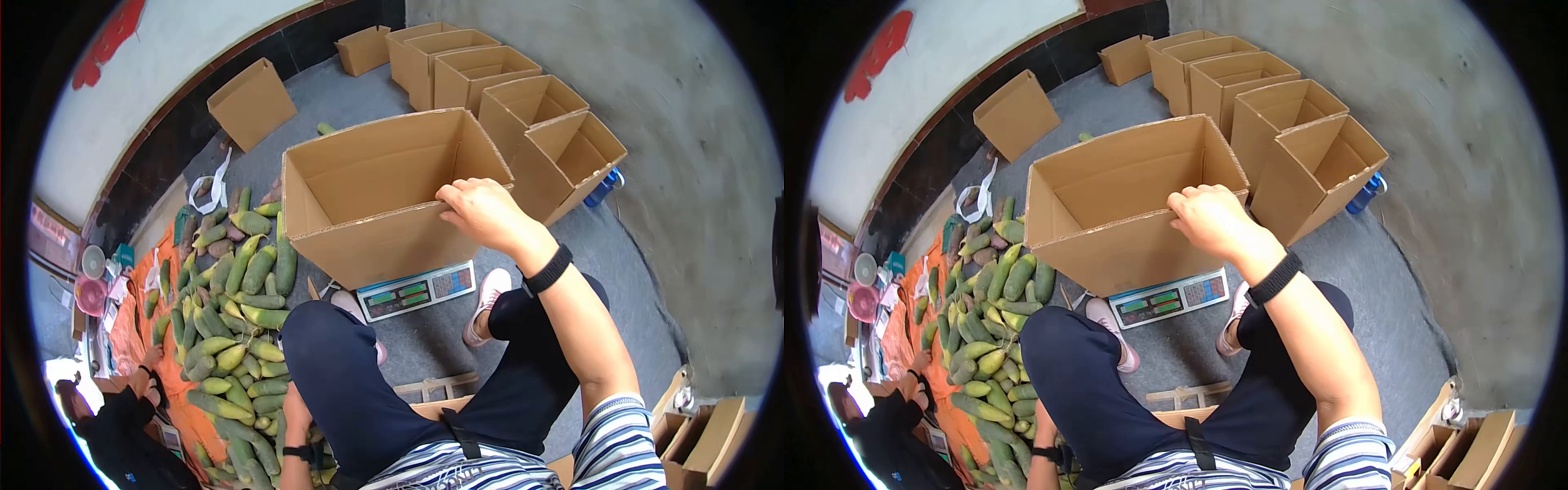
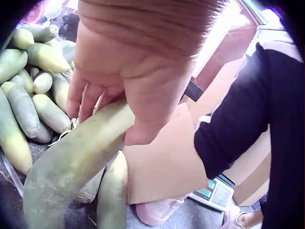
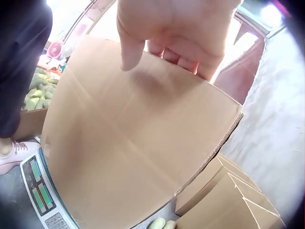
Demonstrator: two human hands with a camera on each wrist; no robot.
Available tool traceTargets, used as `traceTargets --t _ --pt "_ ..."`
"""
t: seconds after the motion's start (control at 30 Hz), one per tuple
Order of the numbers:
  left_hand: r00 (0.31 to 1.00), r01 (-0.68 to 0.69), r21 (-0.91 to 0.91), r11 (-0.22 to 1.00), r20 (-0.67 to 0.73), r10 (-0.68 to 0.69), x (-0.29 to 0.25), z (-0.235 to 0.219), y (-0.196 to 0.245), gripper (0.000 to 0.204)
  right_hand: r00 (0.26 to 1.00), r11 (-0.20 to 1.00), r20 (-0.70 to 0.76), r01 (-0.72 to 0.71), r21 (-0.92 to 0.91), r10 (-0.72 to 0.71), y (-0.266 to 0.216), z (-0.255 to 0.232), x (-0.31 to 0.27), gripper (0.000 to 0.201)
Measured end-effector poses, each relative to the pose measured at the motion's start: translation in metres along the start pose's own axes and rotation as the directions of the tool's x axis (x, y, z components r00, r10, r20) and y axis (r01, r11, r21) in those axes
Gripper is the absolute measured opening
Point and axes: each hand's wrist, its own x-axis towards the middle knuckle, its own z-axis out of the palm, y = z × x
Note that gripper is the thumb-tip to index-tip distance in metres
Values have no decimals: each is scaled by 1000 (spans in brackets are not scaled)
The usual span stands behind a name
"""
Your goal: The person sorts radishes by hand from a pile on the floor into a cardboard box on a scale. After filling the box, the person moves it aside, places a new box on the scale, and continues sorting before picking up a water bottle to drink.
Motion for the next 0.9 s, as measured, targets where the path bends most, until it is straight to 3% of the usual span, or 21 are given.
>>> traceTargets --t 0.03,0.1,0.13,0.17,0.27,0.37,0.43,0.5,0.57,0.63,0.7,0.8,0.87,0.9 --pt "1000 -10 9 1000 -1 10 -10 -3 5 40 1000 1000 16 7 -8 -7 3 2 0 22" --pt "985 73 49 996 -161 -64 -28 -10 11 40 1000 1000 23 6 -14 -6 5 4 0 20" --pt "972 -49 59 997 -225 62 -37 -19 18 39 999 1000 34 -1 -11 1 5 4 0 19" --pt "972 -53 65 996 -227 66 -40 -30 20 39 999 1000 46 -5 -7 6 4 4 0 18" --pt "900 -80 -15 997 -430 66 -41 -77 28 39 993 998 98 -58 -1 58 2 4 1 18" --pt "779 -200 -35 979 -612 137 -35 -141 94 42 988 998 144 -62 -8 62 0 1 1 18" --pt "650 -219 32 975 -741 171 -27 -181 125 50 990 999 128 -53 -7 53 1 5 1 19" --pt "523 -308 138 941 -802 289 -24 -217 170 45 992 998 115 -54 -10 55 3 10 0 19" --pt "439 -589 -41 807 -855 277 -13 -226 219 43 990 998 128 -49 -33 53 4 14 0 18" --pt "446 -688 -101 719 -840 309 3 -227 260 40 992 998 117 -45 -33 49 7 17 -2 17" --pt "497 -771 -219 598 -795 349 31 -217 293 43 996 999 80 -27 -17 29 6 17 -3 16" --pt "577 -753 -198 628 -658 484 80 -190 326 41 997 1000 79 -23 -19 24 5 16 -6 14" --pt "668 -706 -185 683 -494 557 101 -164 353 38 993 999 109 -30 -27 33 0 10 -7 13" --pt "639 -716 -19 698 -421 644 114 -153 361 37 989 999 141 -38 -35 42 -1 7 -7 17"
